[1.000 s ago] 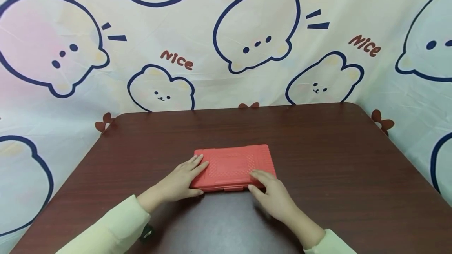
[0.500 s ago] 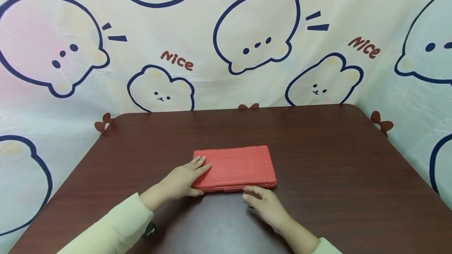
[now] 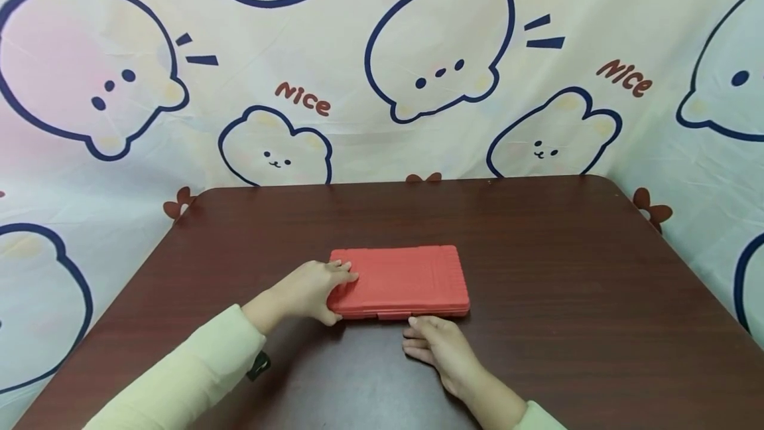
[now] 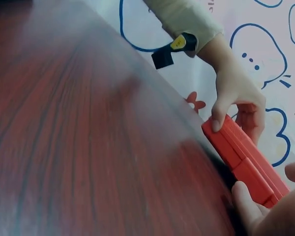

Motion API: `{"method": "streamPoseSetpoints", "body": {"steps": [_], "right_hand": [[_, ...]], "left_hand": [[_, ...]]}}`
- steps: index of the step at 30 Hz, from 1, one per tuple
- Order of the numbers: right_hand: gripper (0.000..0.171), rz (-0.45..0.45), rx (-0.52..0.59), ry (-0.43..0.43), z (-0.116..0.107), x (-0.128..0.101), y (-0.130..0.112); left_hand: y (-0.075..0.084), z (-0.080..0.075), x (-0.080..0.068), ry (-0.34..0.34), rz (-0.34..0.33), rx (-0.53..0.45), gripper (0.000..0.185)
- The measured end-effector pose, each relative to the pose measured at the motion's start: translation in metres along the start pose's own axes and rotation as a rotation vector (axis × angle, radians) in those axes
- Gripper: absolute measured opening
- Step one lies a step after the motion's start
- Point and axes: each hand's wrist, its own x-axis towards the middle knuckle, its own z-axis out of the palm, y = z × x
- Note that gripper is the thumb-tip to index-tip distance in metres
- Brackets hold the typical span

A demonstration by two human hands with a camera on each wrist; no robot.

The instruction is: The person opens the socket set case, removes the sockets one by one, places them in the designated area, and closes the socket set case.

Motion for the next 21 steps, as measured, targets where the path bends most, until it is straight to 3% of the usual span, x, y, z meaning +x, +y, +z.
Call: {"method": "streamPoseSetpoints", "body": {"steps": [7, 10, 21], "right_hand": [[0.069, 0.005, 0.338, 0.086, 0.021, 0.008, 0.003], [0.067, -0.007, 0.430, 0.103, 0.031, 0.012, 0.005], [0.041, -0.022, 0.434, 0.227, 0.039, 0.017, 0.010]], "left_hand": [[-0.002, -0.001, 0.000, 0.013, -0.008, -0.049, 0.058], [-0.002, 0.000, -0.001, 0.009, -0.015, -0.059, 0.058], [-0.004, -0.001, -0.002, -0.008, -0.051, -0.096, 0.062]]}}
